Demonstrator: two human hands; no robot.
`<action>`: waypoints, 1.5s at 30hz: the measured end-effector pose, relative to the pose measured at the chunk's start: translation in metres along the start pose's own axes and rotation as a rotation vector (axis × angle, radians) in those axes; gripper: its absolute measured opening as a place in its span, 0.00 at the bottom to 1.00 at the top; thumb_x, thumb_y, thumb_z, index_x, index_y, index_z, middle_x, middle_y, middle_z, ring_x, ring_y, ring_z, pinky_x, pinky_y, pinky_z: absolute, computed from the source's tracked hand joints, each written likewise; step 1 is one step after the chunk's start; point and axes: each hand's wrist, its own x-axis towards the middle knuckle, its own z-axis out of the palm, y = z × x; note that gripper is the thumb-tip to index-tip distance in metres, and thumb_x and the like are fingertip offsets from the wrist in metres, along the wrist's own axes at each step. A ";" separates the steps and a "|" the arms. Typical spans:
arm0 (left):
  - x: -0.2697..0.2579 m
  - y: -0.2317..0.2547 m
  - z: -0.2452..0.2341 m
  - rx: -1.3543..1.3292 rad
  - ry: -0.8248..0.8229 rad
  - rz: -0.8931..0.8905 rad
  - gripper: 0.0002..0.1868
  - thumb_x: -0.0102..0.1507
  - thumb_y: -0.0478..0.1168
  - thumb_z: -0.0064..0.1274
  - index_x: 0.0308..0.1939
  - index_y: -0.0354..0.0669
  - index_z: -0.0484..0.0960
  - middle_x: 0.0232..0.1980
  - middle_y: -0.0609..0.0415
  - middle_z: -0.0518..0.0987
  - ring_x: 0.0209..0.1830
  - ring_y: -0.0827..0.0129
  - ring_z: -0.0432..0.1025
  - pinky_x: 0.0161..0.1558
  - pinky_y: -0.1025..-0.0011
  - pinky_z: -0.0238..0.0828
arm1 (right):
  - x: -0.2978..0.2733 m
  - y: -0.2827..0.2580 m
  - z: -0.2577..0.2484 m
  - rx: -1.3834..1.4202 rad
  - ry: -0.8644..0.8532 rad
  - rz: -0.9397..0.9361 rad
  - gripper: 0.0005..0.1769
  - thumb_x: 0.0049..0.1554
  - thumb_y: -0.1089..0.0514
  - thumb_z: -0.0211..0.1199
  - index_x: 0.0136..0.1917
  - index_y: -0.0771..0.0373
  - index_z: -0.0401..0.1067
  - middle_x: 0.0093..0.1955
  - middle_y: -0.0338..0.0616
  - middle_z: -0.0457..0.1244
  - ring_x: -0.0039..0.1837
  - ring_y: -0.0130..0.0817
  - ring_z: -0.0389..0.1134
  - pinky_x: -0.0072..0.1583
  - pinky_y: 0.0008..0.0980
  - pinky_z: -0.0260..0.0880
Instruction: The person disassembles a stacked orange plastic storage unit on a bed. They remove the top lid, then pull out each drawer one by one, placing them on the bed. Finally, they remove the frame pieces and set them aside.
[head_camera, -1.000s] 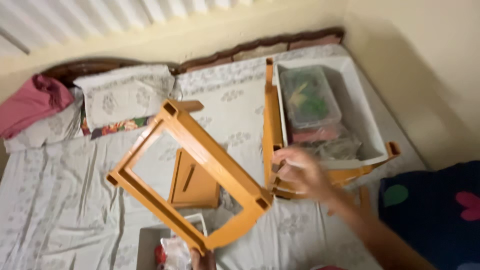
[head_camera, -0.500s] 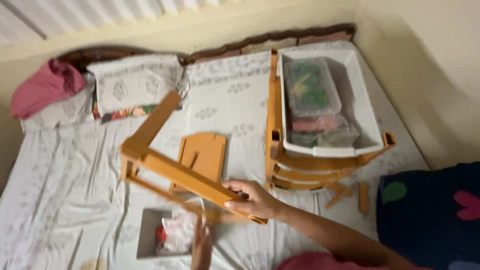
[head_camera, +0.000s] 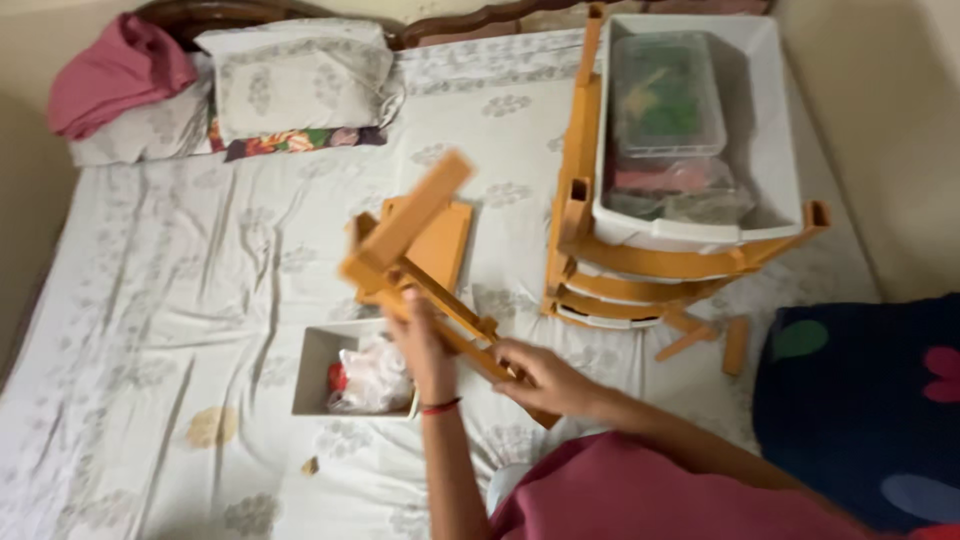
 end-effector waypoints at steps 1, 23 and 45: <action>-0.007 -0.004 0.005 0.052 0.027 -0.029 0.31 0.69 0.46 0.50 0.73 0.41 0.62 0.53 0.58 0.73 0.45 0.74 0.67 0.46 0.72 0.68 | 0.000 -0.005 -0.009 -0.027 -0.019 -0.007 0.28 0.59 0.50 0.66 0.68 0.62 0.65 0.62 0.40 0.66 0.59 0.30 0.68 0.60 0.35 0.73; -0.085 0.061 0.067 0.089 -0.343 0.172 0.33 0.57 0.45 0.71 0.58 0.33 0.72 0.49 0.53 0.77 0.49 0.70 0.72 0.52 0.70 0.72 | 0.037 -0.105 -0.068 0.836 0.163 -0.250 0.11 0.57 0.60 0.71 0.44 0.65 0.71 0.42 0.38 0.63 0.45 0.24 0.63 0.48 0.24 0.63; -0.040 0.081 0.009 0.268 -0.374 0.142 0.29 0.59 0.34 0.65 0.62 0.33 0.72 0.52 0.53 0.79 0.49 0.70 0.74 0.51 0.71 0.73 | 0.026 -0.062 -0.112 0.847 0.324 -0.046 0.13 0.65 0.57 0.66 0.57 0.70 0.74 0.50 0.53 0.69 0.48 0.40 0.73 0.48 0.38 0.78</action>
